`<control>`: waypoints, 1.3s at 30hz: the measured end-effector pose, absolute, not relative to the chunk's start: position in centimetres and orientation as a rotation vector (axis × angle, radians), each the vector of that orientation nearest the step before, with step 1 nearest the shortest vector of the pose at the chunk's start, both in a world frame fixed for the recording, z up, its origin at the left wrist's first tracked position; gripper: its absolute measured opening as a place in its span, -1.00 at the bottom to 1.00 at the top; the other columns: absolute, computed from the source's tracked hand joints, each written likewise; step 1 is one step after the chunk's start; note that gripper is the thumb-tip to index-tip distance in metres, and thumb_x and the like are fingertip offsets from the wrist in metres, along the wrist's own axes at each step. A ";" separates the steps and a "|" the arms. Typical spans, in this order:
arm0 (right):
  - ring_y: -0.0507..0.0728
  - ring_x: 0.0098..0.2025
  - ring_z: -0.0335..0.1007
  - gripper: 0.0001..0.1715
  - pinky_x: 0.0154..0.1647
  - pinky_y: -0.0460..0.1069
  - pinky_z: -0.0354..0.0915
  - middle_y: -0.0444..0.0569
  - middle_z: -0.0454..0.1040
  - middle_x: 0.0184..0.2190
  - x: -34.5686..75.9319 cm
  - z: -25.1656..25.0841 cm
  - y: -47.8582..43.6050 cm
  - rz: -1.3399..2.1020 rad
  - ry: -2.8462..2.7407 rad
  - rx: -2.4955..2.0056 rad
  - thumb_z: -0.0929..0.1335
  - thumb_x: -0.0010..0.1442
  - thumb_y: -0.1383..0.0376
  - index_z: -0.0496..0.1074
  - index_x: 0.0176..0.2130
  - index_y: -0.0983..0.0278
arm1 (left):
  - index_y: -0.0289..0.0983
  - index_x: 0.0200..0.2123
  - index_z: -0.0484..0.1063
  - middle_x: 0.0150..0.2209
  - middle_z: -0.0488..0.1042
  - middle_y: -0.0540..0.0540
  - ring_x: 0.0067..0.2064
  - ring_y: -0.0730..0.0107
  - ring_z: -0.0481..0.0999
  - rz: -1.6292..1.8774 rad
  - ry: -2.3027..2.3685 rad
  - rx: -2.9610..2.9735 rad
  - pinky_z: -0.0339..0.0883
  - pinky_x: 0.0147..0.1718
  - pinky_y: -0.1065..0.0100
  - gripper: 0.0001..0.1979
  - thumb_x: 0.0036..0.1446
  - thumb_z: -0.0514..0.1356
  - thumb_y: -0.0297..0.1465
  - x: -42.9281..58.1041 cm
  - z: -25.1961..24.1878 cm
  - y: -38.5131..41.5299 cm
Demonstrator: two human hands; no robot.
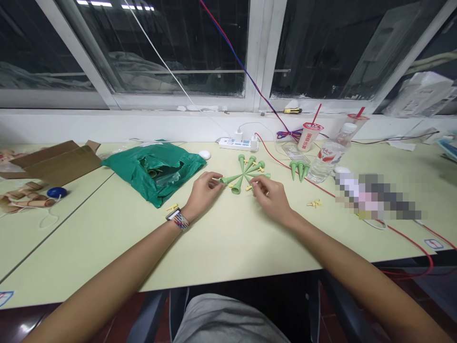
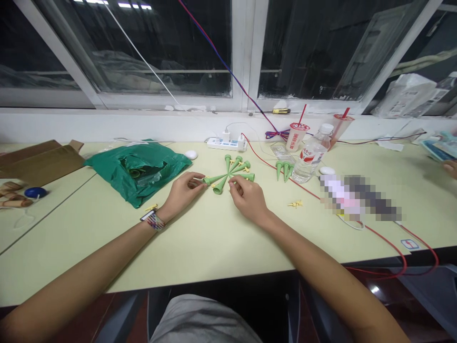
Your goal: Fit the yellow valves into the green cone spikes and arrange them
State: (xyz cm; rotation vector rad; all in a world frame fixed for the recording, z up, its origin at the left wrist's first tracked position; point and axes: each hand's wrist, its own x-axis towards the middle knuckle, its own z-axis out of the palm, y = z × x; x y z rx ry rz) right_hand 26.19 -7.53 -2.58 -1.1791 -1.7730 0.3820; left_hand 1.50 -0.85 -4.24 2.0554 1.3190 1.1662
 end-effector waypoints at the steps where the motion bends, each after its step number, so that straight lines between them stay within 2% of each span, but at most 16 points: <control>1: 0.07 -0.46 0.36 -0.79 -0.34 -0.04 0.23 -0.16 0.47 -0.50 26.3 -2.6 -7.4 0.370 -1.772 -1.192 0.25 0.40 0.23 0.46 -0.17 0.21 | -0.22 -0.10 0.57 -0.09 0.60 -0.15 -0.18 0.22 0.65 1.170 1.320 2.044 0.55 -0.16 0.19 -0.73 0.17 0.34 -0.23 1.5 -4.3 -0.8; 5: 0.09 -0.43 0.40 -0.76 -0.31 -0.04 0.20 -0.11 0.53 -0.44 27.4 -2.4 -6.3 0.235 -1.799 -1.307 0.25 0.40 0.22 0.49 -0.14 0.22 | -0.23 -0.11 0.56 -0.09 0.60 -0.16 -0.18 0.22 0.65 1.170 1.320 2.026 0.55 -0.14 0.18 -0.72 0.16 0.34 -0.22 1.5 -4.3 -0.8; 8: 0.12 -0.31 0.44 -0.73 -0.27 -0.03 0.17 -0.01 0.59 -0.26 29.2 -2.3 -4.9 0.036 -1.825 -1.513 0.25 0.38 0.26 0.53 -0.12 0.25 | -0.23 -0.12 0.56 -0.06 0.59 -0.17 -0.18 0.22 0.65 1.167 1.311 2.024 0.55 -0.14 0.17 -0.74 0.17 0.33 -0.23 1.5 -4.1 -0.9; 12: 0.24 -0.08 0.44 -0.66 -0.22 0.01 0.18 0.13 0.53 -0.07 32.3 -2.7 -2.9 -0.226 -1.778 -1.915 0.23 0.39 0.29 0.58 -0.09 0.28 | -0.23 -0.12 0.57 -0.08 0.59 -0.16 -0.18 0.21 0.64 1.149 1.321 2.034 0.54 -0.13 0.17 -0.74 0.17 0.33 -0.23 1.5 -4.1 -0.8; 17: 0.36 0.09 0.35 -0.60 -0.10 0.09 0.26 0.26 0.48 0.00 34.6 -3.4 -1.6 -0.318 -1.794 -2.150 0.23 0.39 0.30 0.62 -0.02 0.33 | -0.22 -0.11 0.57 -0.08 0.59 -0.16 -0.16 0.21 0.64 1.160 1.332 2.024 0.53 -0.13 0.18 -0.72 0.17 0.34 -0.21 1.5 -4.3 -0.7; 24: 0.35 0.06 0.39 -0.60 -0.11 0.10 0.31 0.24 0.50 -0.01 35.0 -3.5 -1.4 -0.212 -1.846 -2.204 0.23 0.41 0.30 0.60 0.03 0.30 | -0.23 -0.13 0.52 -0.04 0.59 -0.16 -0.17 0.22 0.62 1.210 1.334 2.018 0.53 -0.12 0.18 -0.78 0.25 0.24 -0.23 1.6 -3.9 -1.0; 29: 0.35 0.09 0.41 -0.60 -0.11 0.08 0.32 0.25 0.46 0.06 35.3 -3.3 -1.5 -0.289 -1.795 -2.253 0.23 0.41 0.31 0.56 0.08 0.30 | -0.22 -0.15 0.49 -0.05 0.57 -0.15 -0.16 0.22 0.61 1.239 1.325 2.043 0.53 -0.13 0.18 -0.81 0.25 0.20 -0.26 1.6 -3.7 -1.1; 35: 0.35 -0.02 0.51 -0.57 -0.17 0.10 0.36 0.27 0.43 0.06 35.5 -2.9 -1.6 -0.323 -1.740 -2.312 0.24 0.42 0.24 0.48 0.16 0.32 | -0.23 -0.09 0.48 -0.03 0.57 -0.16 -0.18 0.25 0.60 1.253 1.310 2.050 0.52 -0.15 0.20 -0.79 0.23 0.19 -0.31 1.6 -3.8 -1.0; 39: 0.36 -0.05 0.55 -0.55 -0.16 0.13 0.38 0.30 0.43 0.07 36.0 -2.8 -1.6 -0.322 -1.700 -2.365 0.23 0.42 0.26 0.43 0.20 0.32 | -0.23 -0.09 0.47 -0.03 0.57 -0.15 -0.16 0.25 0.60 1.246 1.304 2.052 0.51 -0.14 0.20 -0.79 0.23 0.19 -0.32 1.5 -3.9 -1.0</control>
